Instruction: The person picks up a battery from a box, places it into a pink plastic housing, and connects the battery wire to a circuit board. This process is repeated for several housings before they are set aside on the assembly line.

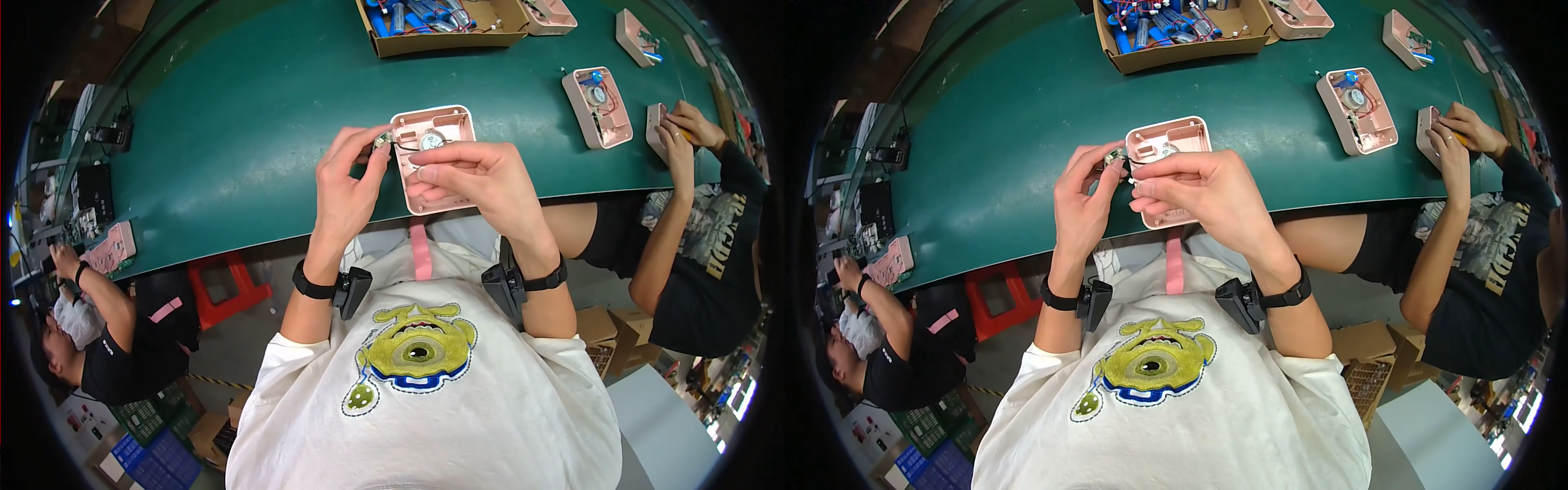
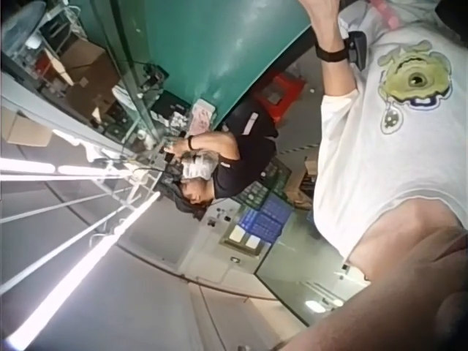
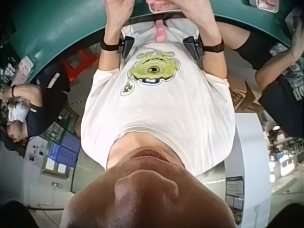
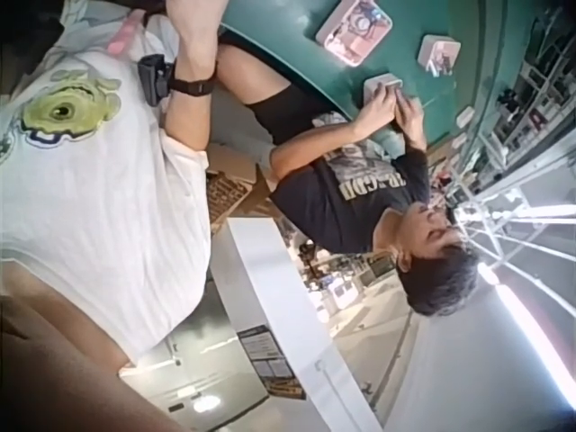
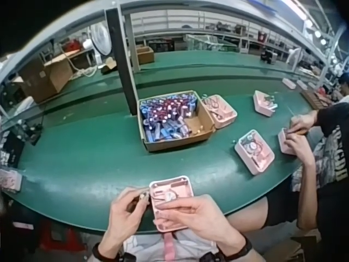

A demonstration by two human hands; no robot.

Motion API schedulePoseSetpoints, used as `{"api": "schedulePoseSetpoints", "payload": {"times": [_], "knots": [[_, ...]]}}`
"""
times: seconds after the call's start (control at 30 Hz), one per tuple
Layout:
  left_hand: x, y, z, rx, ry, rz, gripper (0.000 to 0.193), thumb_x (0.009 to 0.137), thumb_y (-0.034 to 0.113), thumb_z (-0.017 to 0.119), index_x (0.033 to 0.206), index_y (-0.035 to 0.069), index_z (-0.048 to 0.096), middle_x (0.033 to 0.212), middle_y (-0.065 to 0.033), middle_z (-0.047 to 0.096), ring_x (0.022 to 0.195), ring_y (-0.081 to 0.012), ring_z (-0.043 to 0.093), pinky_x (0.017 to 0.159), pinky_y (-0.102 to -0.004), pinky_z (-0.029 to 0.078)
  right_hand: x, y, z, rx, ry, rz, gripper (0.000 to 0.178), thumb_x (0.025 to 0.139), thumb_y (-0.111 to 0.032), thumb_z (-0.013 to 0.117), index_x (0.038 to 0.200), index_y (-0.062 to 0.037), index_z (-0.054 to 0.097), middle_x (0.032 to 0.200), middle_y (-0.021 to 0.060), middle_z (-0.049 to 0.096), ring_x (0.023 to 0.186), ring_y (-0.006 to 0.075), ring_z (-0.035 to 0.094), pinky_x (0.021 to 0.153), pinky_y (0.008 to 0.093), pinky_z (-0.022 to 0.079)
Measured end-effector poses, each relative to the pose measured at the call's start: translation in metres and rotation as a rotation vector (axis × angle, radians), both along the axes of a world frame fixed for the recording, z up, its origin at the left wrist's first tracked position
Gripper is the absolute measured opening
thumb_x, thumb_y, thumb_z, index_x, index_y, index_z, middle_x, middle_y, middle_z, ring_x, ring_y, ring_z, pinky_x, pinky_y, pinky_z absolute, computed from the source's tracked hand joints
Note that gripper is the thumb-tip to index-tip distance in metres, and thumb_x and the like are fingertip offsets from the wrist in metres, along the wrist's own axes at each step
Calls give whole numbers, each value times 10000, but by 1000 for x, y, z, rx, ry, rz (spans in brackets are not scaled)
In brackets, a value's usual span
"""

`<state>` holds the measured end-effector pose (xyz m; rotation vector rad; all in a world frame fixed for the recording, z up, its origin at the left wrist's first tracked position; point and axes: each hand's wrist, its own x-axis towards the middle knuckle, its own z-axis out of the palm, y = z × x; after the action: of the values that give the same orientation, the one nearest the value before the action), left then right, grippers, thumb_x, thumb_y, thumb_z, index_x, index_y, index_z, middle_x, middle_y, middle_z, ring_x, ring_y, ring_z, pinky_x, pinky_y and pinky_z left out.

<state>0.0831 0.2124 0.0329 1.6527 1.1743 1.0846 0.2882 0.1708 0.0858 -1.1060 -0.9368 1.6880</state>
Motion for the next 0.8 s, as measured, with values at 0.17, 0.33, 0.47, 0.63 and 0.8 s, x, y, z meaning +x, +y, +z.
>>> {"api": "schedulePoseSetpoints", "payload": {"times": [0.17, 0.33, 0.47, 0.63, 0.8], "knots": [[-2, 0, -3, 2, 15, 3, 259, 967, -7, 680, 1217, 19, 741, 1048, -94, 680, 877, -171, 679, 798, -306, 574, 1, -1, -9, -2, -33, 10, 194, 999, -12, 691, 1159, 93, 717, 1005, 156, 777, 861, 175, 769, 764, 269, 641], [-1, -1, -3, -5, -10, 6, 258, 964, -8, 681, 1213, 19, 743, 1045, -94, 677, 870, -171, 674, 796, -303, 571, 2, -1, -7, -38, -61, 38, 145, 984, -19, 716, 1098, 70, 719, 921, 99, 751, 785, 127, 726, 678, 246, 608], [-1, -2, -1, -8, -12, -3, 257, 962, -10, 683, 1210, 18, 745, 1044, -94, 676, 869, -171, 674, 795, -301, 569, 3, 0, -3, -22, -87, 39, 114, 975, -21, 732, 1055, 58, 711, 884, 61, 723, 750, 102, 688, 637, 238, 571], [1, -4, 1, 29, 0, -14, 261, 954, -14, 691, 1208, 13, 746, 1045, -98, 676, 869, -175, 674, 782, -302, 574, -5, 2, -15, 143, -218, -75, 116, 941, -25, 753, 1027, 47, 722, 872, 63, 738, 712, 103, 680, 608, 259, 540], [5, -6, 6, 68, 21, -6, 259, 944, -28, 698, 1197, 1, 748, 1049, -103, 676, 870, -183, 676, 760, -303, 580, -22, 17, -17, 584, -850, -214, 136, 885, -44, 775, 990, 30, 730, 845, 85, 736, 623, 134, 639, 580, 306, 504]]}}
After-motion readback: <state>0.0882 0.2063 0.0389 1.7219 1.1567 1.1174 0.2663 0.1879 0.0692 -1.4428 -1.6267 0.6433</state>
